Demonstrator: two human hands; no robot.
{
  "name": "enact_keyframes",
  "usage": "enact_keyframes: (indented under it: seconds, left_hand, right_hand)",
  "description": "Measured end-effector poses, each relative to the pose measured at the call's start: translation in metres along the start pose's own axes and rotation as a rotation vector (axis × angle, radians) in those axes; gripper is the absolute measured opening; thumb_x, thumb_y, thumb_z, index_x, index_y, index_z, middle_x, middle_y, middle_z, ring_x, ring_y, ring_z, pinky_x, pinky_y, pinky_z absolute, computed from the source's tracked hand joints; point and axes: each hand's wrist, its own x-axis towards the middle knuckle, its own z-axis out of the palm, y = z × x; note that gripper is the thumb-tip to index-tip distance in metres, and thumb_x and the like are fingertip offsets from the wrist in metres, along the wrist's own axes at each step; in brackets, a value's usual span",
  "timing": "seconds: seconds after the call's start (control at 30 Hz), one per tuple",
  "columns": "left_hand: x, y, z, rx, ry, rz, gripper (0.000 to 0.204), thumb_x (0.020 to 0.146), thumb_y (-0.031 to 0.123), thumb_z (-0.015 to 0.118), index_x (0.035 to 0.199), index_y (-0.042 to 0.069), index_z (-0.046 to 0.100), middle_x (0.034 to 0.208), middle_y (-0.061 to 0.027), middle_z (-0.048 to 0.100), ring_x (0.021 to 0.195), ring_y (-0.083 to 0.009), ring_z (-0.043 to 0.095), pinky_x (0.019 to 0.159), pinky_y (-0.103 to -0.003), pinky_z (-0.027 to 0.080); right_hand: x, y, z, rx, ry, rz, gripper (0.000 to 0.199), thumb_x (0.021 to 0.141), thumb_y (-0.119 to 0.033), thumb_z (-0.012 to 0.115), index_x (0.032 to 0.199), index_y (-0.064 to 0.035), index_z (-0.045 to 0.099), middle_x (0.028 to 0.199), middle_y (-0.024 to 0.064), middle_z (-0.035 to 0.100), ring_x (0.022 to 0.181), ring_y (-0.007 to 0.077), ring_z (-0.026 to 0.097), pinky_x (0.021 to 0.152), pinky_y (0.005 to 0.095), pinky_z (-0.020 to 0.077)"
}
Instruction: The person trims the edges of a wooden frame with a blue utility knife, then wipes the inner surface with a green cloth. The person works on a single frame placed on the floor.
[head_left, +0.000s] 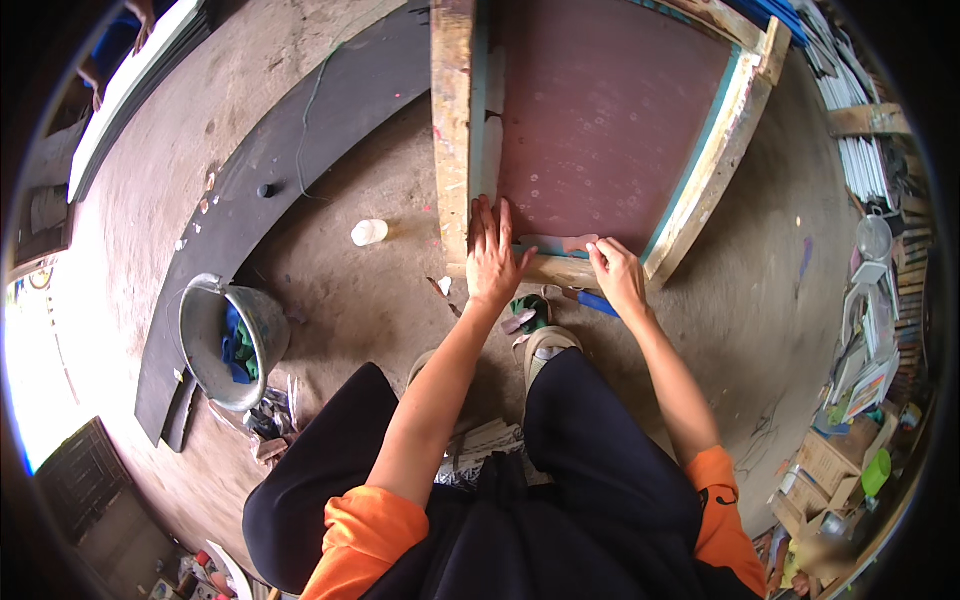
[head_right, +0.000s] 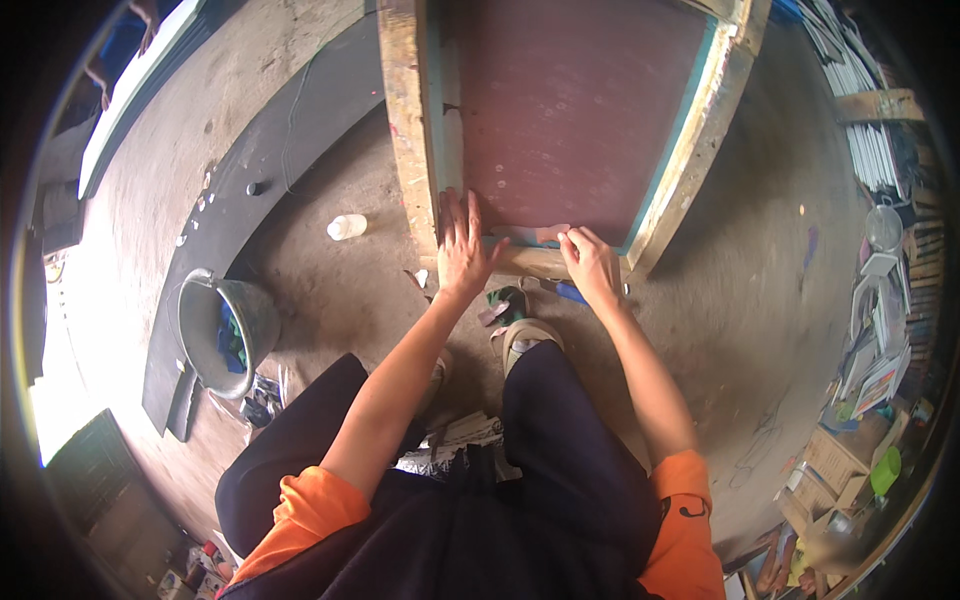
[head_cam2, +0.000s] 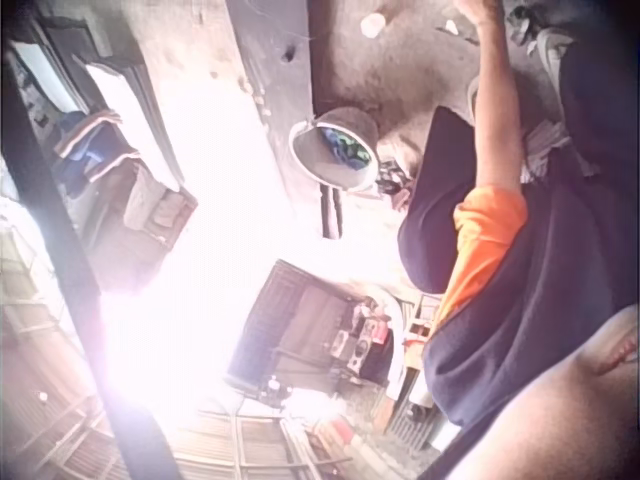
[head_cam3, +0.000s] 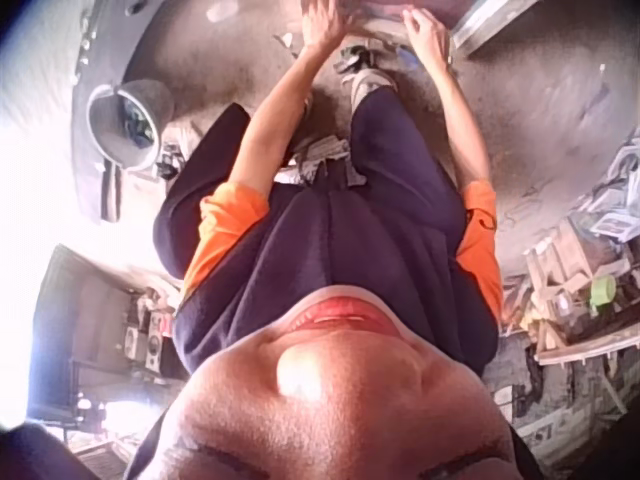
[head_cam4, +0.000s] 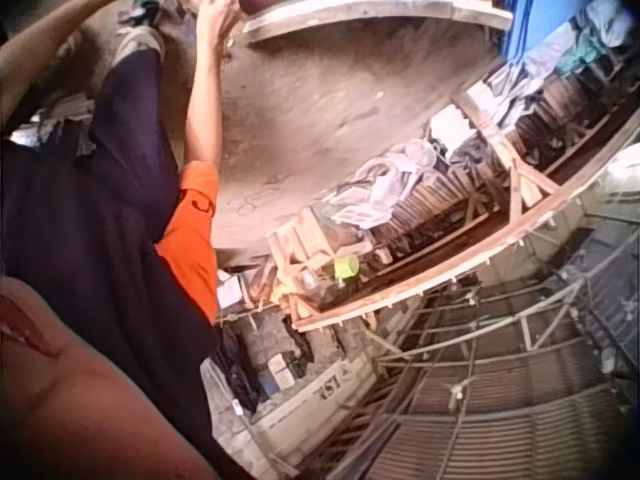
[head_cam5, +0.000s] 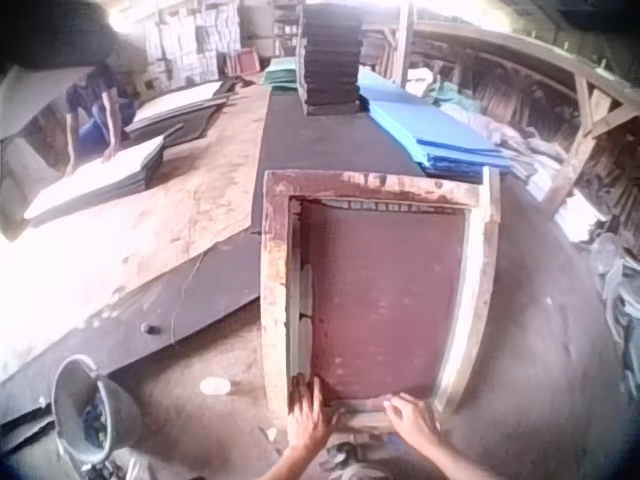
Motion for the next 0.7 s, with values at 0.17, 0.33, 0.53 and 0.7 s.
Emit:
enact_keyframes:
  seconds: [0.17, 0.33, 0.53, 0.7]
  left_hand:
    - [-0.001, 0.001, 0.004, 0.027, -0.006, -0.013, 0.092, 0.076, 0.038, 0.064, 0.141, 0.001, 0.011, 0.142, -0.0297, 0.014, 0.132, -0.0429, 0.017, 0.108, -0.047, 0.021]
    - [-0.002, 0.008, 0.003, 0.106, -0.012, 0.076, 0.088, 0.078, 0.041, 0.061, 0.142, 0.005, 0.013, 0.145, -0.0238, 0.014, 0.133, -0.0405, 0.016, 0.107, -0.049, 0.020]
    - [0.006, -0.005, 0.007, 0.216, -0.095, 0.135, 0.082, 0.082, 0.054, 0.048, 0.144, 0.012, 0.014, 0.148, -0.0128, 0.013, 0.136, -0.0336, 0.014, 0.109, -0.049, 0.017]
    - [0.006, -0.006, 0.013, 0.215, -0.123, 0.125, 0.084, 0.080, 0.058, 0.046, 0.144, 0.015, 0.014, 0.149, -0.0107, 0.013, 0.137, -0.0315, 0.012, 0.110, -0.048, 0.014]
  right_hand:
    - [-0.007, 0.000, 0.008, 0.063, 0.101, -0.017, 0.011, 0.083, -0.011, 0.059, 0.078, -0.0015, 0.056, 0.072, 0.0097, 0.053, 0.055, 0.0249, 0.053, 0.051, 0.0349, 0.0423]
    - [-0.001, 0.002, 0.014, 0.178, 0.166, 0.006, 0.010, 0.083, -0.006, 0.057, 0.077, 0.0013, 0.054, 0.071, 0.0105, 0.052, 0.054, 0.0221, 0.051, 0.050, 0.0330, 0.0415]
    - [-0.006, 0.004, 0.022, 0.207, 0.211, 0.067, 0.008, 0.083, -0.003, 0.056, 0.078, 0.0028, 0.053, 0.072, 0.0126, 0.054, 0.056, 0.0252, 0.053, 0.051, 0.0344, 0.0420]
    - [-0.012, 0.026, 0.010, 0.290, 0.404, 0.219, 0.010, 0.084, -0.007, 0.054, 0.080, 0.0025, 0.056, 0.071, 0.0151, 0.057, 0.058, 0.0265, 0.055, 0.055, 0.0348, 0.0427]
